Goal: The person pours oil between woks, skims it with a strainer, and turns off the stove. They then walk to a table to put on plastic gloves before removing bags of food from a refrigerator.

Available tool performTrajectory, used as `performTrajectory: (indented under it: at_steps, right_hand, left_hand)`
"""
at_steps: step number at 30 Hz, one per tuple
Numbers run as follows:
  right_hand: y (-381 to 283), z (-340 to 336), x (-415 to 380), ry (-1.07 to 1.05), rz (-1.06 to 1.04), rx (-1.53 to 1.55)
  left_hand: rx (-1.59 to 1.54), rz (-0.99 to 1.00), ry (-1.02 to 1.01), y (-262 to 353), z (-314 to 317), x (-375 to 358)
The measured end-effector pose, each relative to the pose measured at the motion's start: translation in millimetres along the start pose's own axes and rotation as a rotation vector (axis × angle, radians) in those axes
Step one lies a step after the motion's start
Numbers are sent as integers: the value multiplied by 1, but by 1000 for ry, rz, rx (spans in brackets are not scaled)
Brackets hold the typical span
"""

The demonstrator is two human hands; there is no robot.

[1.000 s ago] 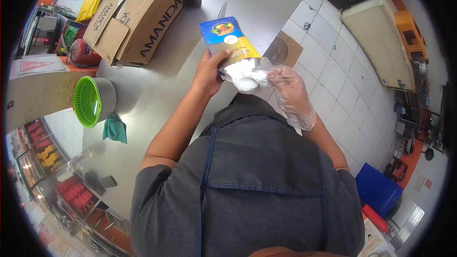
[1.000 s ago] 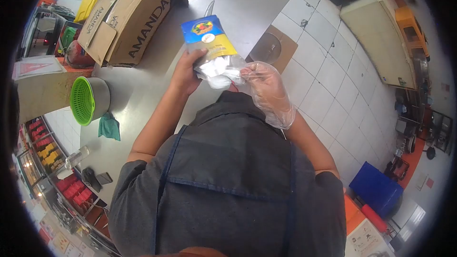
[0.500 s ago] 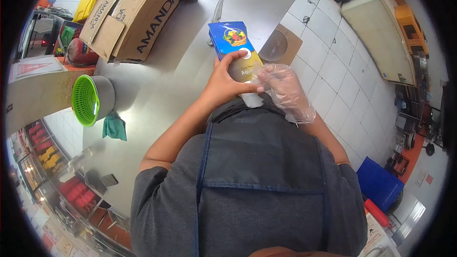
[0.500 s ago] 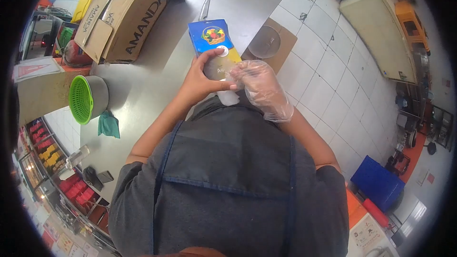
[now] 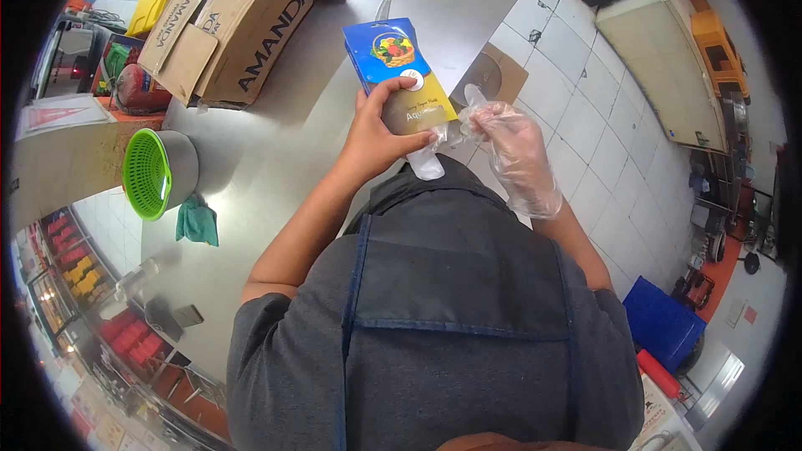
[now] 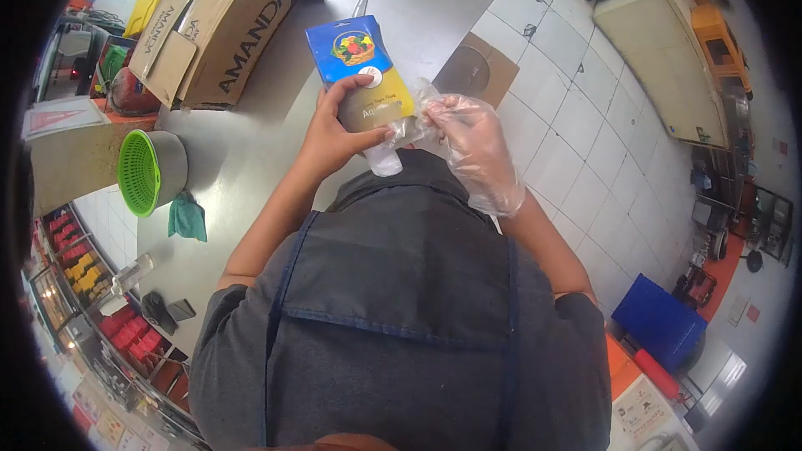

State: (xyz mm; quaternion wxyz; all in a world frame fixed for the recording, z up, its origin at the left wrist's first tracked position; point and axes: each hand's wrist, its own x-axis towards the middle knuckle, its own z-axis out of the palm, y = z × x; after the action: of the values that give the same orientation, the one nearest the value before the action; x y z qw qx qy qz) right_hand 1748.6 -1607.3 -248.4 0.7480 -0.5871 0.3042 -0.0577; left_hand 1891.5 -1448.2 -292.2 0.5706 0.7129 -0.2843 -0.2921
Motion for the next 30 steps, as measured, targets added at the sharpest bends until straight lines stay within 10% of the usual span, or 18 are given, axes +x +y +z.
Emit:
performTrajectory:
  at_steps: [4, 14, 16, 23, 30]
  right_hand:
    - [12, 1, 13, 17, -489, -317]
    - [-14, 16, 16, -180, -200, -351]
    - [-25, 22, 7, -150, 0, 15]
    - [-10, 21, 2, -146, -64, 81]
    - [-14, 10, -14, -289, -147, 176]
  left_hand:
    - [124, 66, 10, 9, -4, -2]
    - [187, 107, -23, 23, -5, -3]
    - [187, 78, -15, 17, -5, -1]
    - [-271, -95, 133, -21, -3, 14]
    - [-80, -1, 334, -75, -24, 36]
